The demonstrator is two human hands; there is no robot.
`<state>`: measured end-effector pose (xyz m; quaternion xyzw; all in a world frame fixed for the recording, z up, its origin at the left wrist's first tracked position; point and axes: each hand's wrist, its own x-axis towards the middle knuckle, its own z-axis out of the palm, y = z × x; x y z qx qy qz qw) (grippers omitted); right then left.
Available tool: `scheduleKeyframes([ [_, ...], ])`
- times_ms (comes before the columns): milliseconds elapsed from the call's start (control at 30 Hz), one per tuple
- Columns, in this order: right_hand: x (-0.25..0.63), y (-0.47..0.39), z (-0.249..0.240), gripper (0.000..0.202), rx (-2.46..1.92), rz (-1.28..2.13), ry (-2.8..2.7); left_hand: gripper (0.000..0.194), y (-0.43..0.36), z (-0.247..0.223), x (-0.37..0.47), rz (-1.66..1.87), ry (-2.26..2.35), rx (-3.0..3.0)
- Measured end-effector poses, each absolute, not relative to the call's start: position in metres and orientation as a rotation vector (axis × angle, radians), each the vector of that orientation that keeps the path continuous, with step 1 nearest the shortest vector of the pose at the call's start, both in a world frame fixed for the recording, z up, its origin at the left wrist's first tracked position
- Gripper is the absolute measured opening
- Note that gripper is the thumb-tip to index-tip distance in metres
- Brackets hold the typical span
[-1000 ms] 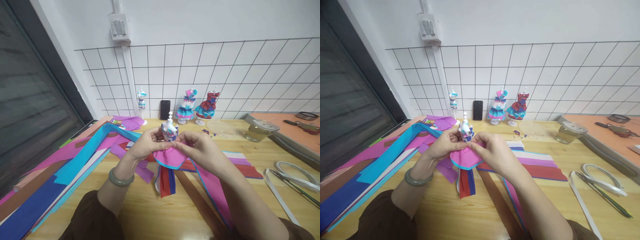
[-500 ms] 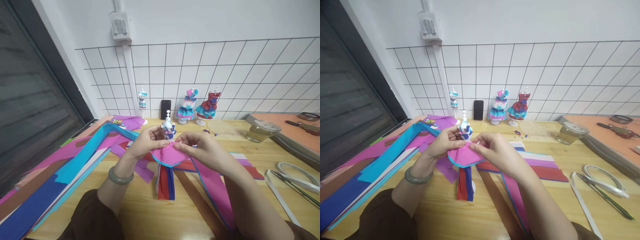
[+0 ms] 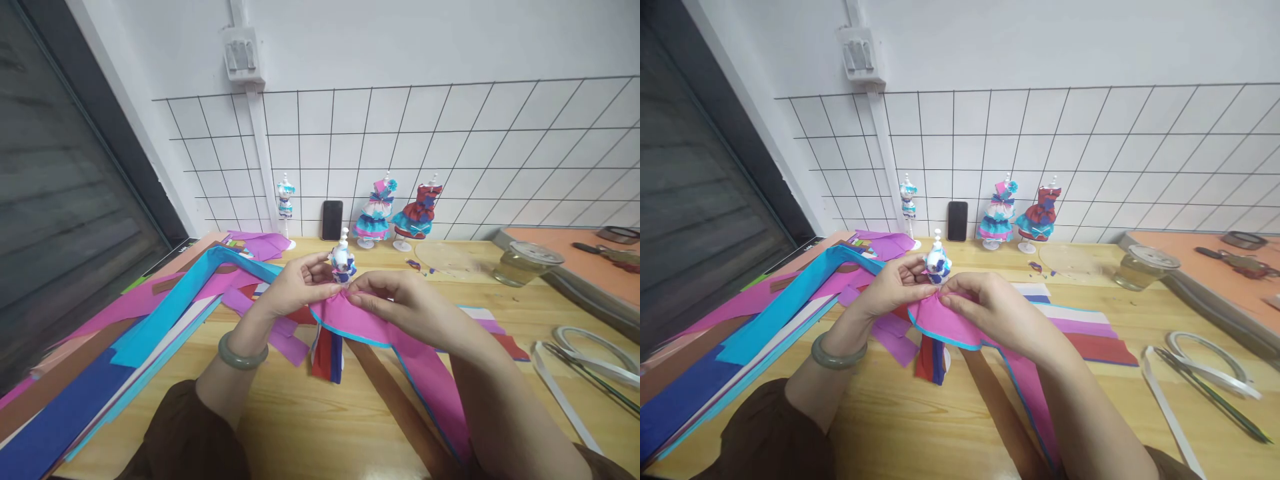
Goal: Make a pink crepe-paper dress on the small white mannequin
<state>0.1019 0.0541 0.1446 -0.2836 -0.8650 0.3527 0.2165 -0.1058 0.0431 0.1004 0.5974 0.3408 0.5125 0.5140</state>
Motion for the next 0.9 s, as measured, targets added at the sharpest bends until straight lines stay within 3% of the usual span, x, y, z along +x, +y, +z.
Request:
scheduleKeyframes([
  [333,0.094,0.067,0.135,0.026,-0.937,0.892,-2.374,0.050,0.049,0.096,-0.108,1.217,0.795,1.451],
  [600,0.094,0.071,0.131,0.030,-0.921,0.973,-2.345,0.064,0.048,0.094,-0.111,1.172,0.759,1.391],
  [900,0.094,0.070,0.132,0.028,-0.900,0.937,-2.330,0.064,0.046,0.096,-0.111,1.149,0.746,1.425],
])
